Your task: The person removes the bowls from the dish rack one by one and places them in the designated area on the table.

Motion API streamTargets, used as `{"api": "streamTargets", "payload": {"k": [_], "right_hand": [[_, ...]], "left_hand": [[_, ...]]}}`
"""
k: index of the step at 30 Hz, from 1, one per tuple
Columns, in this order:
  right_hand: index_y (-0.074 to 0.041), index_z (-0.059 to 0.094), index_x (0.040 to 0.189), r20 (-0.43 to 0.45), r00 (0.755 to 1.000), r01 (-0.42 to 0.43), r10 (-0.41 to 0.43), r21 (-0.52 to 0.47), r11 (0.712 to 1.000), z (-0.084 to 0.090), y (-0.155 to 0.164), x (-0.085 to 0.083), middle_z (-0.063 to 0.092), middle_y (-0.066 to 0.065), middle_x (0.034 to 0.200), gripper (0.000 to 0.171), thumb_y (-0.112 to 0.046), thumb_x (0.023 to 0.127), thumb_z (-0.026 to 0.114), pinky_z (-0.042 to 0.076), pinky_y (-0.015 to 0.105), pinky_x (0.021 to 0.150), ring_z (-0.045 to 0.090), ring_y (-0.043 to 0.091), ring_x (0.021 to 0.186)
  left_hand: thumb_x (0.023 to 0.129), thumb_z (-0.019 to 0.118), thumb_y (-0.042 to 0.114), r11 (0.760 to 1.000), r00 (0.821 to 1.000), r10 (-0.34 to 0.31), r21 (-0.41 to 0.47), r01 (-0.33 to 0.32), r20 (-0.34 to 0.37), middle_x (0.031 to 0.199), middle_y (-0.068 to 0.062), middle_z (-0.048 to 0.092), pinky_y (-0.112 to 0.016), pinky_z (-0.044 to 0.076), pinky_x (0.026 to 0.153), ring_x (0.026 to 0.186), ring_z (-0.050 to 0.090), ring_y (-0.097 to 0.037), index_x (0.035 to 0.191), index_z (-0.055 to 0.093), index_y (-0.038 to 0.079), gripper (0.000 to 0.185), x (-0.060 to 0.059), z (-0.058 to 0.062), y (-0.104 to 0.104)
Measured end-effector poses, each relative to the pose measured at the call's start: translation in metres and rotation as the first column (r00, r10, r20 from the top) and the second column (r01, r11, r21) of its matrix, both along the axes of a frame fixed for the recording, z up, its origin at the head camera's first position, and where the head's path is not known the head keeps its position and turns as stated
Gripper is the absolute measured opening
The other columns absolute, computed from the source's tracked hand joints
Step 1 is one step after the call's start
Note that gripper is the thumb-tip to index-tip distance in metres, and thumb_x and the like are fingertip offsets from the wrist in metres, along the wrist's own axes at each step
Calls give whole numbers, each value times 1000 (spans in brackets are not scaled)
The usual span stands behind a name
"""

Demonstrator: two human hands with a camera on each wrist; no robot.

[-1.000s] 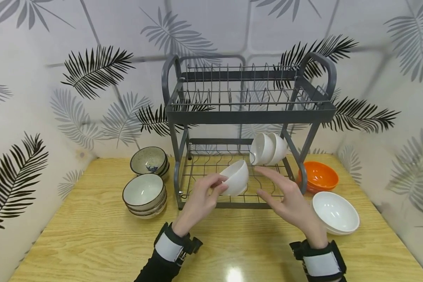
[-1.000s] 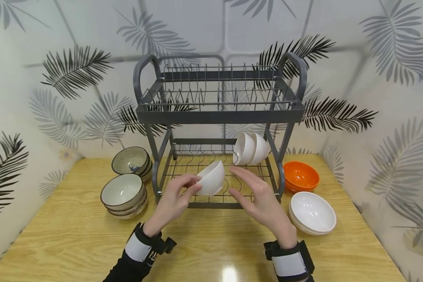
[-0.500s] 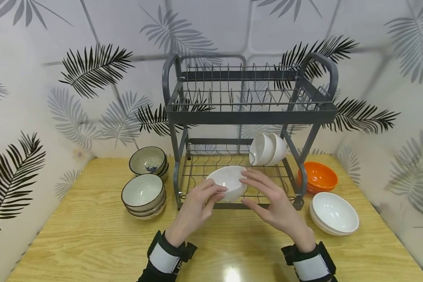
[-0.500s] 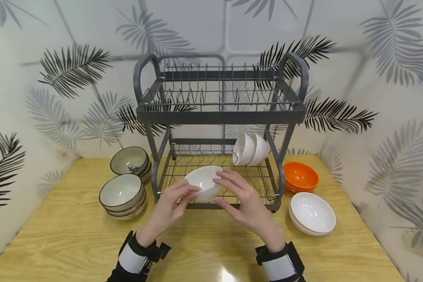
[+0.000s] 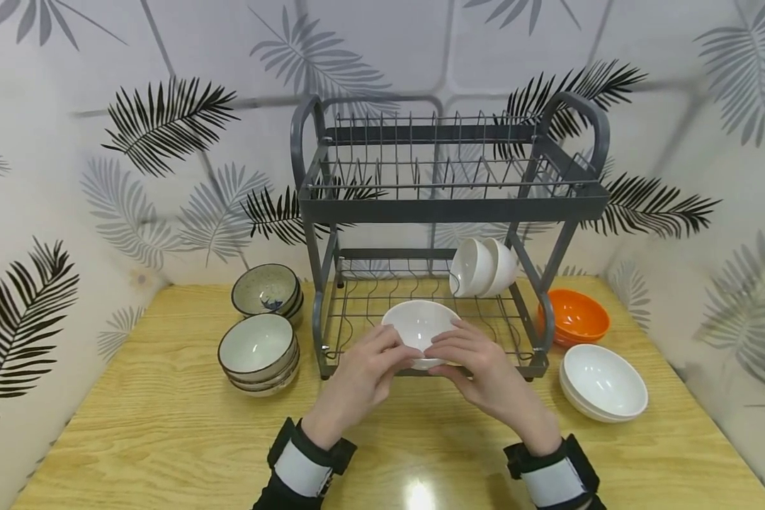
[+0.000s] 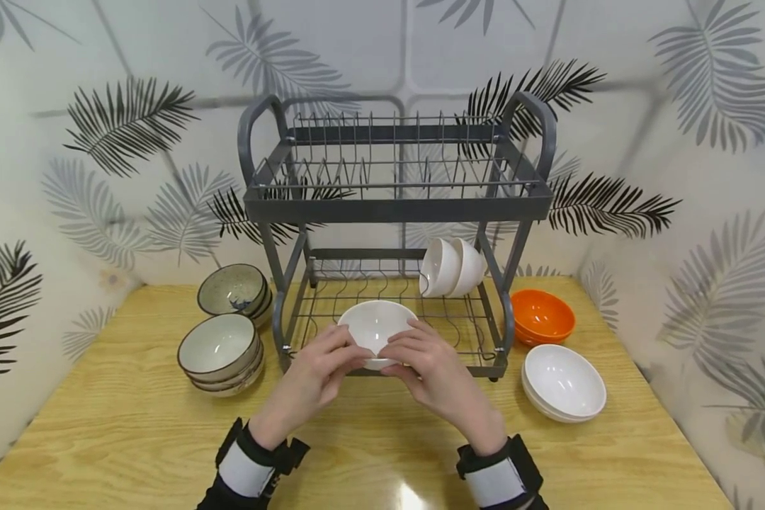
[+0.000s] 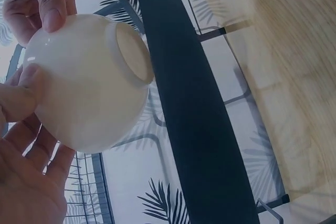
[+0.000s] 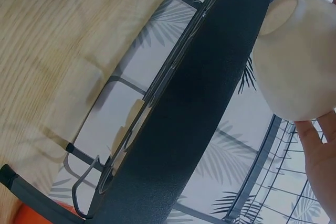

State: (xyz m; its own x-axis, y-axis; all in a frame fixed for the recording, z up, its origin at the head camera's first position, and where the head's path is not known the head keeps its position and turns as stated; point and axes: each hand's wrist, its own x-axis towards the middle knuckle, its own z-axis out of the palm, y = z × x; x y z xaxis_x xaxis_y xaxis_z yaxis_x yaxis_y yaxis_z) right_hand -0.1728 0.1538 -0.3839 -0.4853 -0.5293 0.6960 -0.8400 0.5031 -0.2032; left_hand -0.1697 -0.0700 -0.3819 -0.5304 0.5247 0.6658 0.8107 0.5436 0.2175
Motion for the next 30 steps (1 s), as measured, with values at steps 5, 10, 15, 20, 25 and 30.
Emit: {"api": "streamTargets", "payload": {"k": [5, 10, 15, 20, 25, 30], "right_hand": [[-11, 75, 84, 18, 999, 29, -30, 50, 998, 0, 1, 0, 75, -3, 81, 15, -2, 74, 83, 58, 49, 93, 70, 11, 78], [-11, 76, 84, -9, 999, 36, -35, 80, 996, -2, 3, -2, 75, -4, 79, 10, -6, 78, 82, 59, 42, 83, 67, 8, 74], [-11, 77, 88, -79, 996, 56, -48, 100, 993, -2, 8, -5, 78, -3, 85, 13, -7, 78, 83, 60, 41, 79, 68, 11, 76], [-11, 76, 88, -115, 990, 94, -79, 128, 987, 0, 20, -4, 78, -2, 84, 21, -2, 72, 86, 61, 40, 78, 69, 13, 76], [-13, 75, 87, -115, 989, 105, -89, 144, 984, -2, 34, 0, 78, -3, 83, 23, -1, 71, 85, 59, 38, 77, 67, 12, 75], [-13, 76, 86, -132, 985, 127, -109, 141, 982, -5, 50, 5, 77, -4, 81, 21, -3, 70, 85, 56, 36, 75, 65, 13, 75]], "left_hand": [[88, 73, 2, 1000, 1000, -17, -16, 17, -15, 95, 2, 64, -30, 55, 99, 99, 62, -15, 102, 75, 13, 18, -2, -4, 0], [88, 74, 2, 999, 1000, -17, -29, 17, 0, 111, -2, 70, -37, 40, 120, 115, 66, -20, 104, 74, 13, 20, -3, -7, 0], [93, 70, 12, 999, 998, -11, -31, 13, 56, 132, -5, 66, -41, 37, 122, 138, 54, -24, 118, 70, 13, 25, -4, -6, 0], [96, 67, 23, 999, 991, -3, -35, 7, 137, 159, -11, 43, -49, 39, 120, 149, 39, -30, 143, 54, 13, 49, -5, -8, 0], [98, 64, 27, 1000, 973, 14, -20, -10, 229, 165, -12, 32, -53, 37, 120, 152, 33, -31, 152, 43, 11, 60, -6, -11, 0], [100, 60, 31, 999, 958, 35, -30, -28, 283, 167, -12, 27, -56, 31, 122, 153, 30, -34, 155, 38, 10, 63, -8, -15, 0]]}}
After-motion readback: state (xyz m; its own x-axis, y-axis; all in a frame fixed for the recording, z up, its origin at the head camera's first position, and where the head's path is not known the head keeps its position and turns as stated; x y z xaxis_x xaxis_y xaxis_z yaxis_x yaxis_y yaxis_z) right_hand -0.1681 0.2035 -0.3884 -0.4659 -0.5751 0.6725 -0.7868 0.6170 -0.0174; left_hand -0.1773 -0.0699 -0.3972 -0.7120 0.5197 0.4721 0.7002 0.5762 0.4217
